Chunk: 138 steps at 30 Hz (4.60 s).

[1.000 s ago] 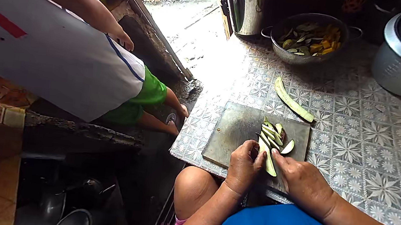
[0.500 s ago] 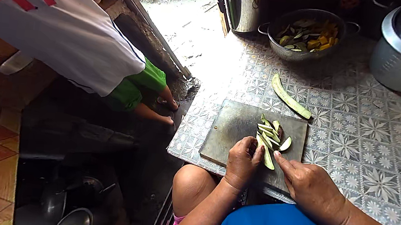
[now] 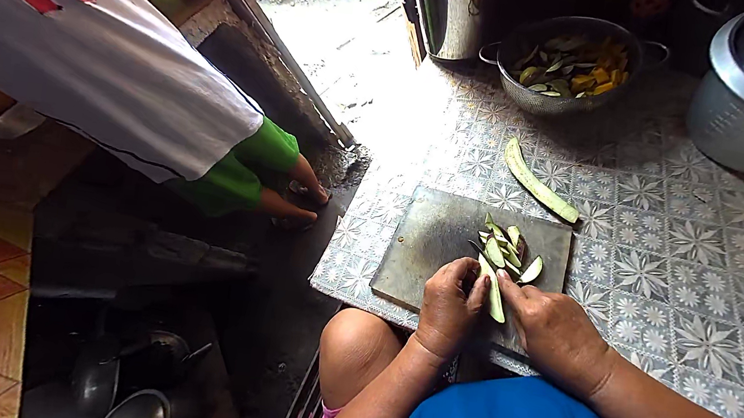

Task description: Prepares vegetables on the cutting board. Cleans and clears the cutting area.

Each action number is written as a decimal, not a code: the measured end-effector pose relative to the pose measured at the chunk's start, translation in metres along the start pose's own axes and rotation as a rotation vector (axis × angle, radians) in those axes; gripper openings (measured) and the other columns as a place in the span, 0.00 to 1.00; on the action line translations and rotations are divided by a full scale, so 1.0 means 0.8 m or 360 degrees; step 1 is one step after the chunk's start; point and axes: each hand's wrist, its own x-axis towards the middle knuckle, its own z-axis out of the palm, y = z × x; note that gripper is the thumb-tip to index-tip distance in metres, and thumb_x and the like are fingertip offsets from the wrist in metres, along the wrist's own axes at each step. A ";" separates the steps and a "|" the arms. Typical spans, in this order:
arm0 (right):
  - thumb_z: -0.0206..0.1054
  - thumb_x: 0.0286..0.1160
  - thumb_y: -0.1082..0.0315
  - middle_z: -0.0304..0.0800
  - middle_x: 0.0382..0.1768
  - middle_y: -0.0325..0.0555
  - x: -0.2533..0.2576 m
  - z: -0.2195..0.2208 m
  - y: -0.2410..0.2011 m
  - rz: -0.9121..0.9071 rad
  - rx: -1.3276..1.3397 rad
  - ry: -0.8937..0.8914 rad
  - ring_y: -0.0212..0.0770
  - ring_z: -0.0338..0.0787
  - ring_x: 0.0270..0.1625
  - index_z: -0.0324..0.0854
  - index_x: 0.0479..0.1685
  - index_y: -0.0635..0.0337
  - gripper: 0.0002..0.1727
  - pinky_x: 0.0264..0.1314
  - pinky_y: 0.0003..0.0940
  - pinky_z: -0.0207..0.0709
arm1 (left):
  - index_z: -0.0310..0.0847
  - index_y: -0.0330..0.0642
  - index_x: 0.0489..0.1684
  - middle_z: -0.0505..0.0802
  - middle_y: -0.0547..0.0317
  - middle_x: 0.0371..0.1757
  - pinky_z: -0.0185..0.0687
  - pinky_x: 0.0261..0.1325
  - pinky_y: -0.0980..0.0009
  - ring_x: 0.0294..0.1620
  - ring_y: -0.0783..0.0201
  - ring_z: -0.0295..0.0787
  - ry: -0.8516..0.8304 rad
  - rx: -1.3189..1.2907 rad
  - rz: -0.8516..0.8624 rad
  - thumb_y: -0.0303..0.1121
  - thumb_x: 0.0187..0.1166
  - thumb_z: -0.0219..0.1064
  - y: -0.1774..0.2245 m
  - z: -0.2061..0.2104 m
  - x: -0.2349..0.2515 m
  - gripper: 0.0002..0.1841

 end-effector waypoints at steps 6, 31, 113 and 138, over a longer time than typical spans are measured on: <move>0.58 0.64 0.71 0.87 0.19 0.48 -0.029 -0.018 0.012 -0.0022 0.0072 0.0031 0.47 0.85 0.15 0.90 0.61 0.67 0.25 0.16 0.41 0.76 | 0.90 0.34 0.40 0.93 0.58 0.30 0.86 0.38 0.78 0.28 0.73 0.89 0.0055 0.0006 -0.0030 0.30 0.71 0.72 0.000 0.001 -0.001 0.08; 0.59 0.64 0.74 0.83 0.16 0.45 -0.015 -0.038 0.007 -0.0153 0.0020 0.0015 0.44 0.81 0.12 0.91 0.59 0.66 0.24 0.11 0.36 0.70 | 0.90 0.35 0.36 0.94 0.58 0.31 0.87 0.40 0.81 0.31 0.75 0.90 0.0093 -0.0006 0.0023 0.28 0.69 0.73 -0.001 0.006 0.000 0.06; 0.61 0.66 0.77 0.83 0.16 0.50 -0.009 -0.020 0.017 -0.0190 0.0087 -0.0113 0.50 0.84 0.14 0.89 0.62 0.67 0.23 0.15 0.42 0.76 | 0.91 0.36 0.33 0.94 0.58 0.30 0.87 0.41 0.78 0.32 0.73 0.91 0.0077 0.0063 0.0059 0.28 0.69 0.73 0.007 0.008 -0.006 0.05; 0.57 0.66 0.75 0.79 0.14 0.44 -0.037 -0.036 0.019 -0.0242 0.0058 0.0047 0.43 0.78 0.11 0.91 0.61 0.64 0.25 0.11 0.36 0.68 | 0.90 0.35 0.36 0.93 0.57 0.30 0.87 0.39 0.77 0.30 0.71 0.90 0.0058 0.0131 0.0077 0.32 0.68 0.76 0.015 0.006 -0.016 0.09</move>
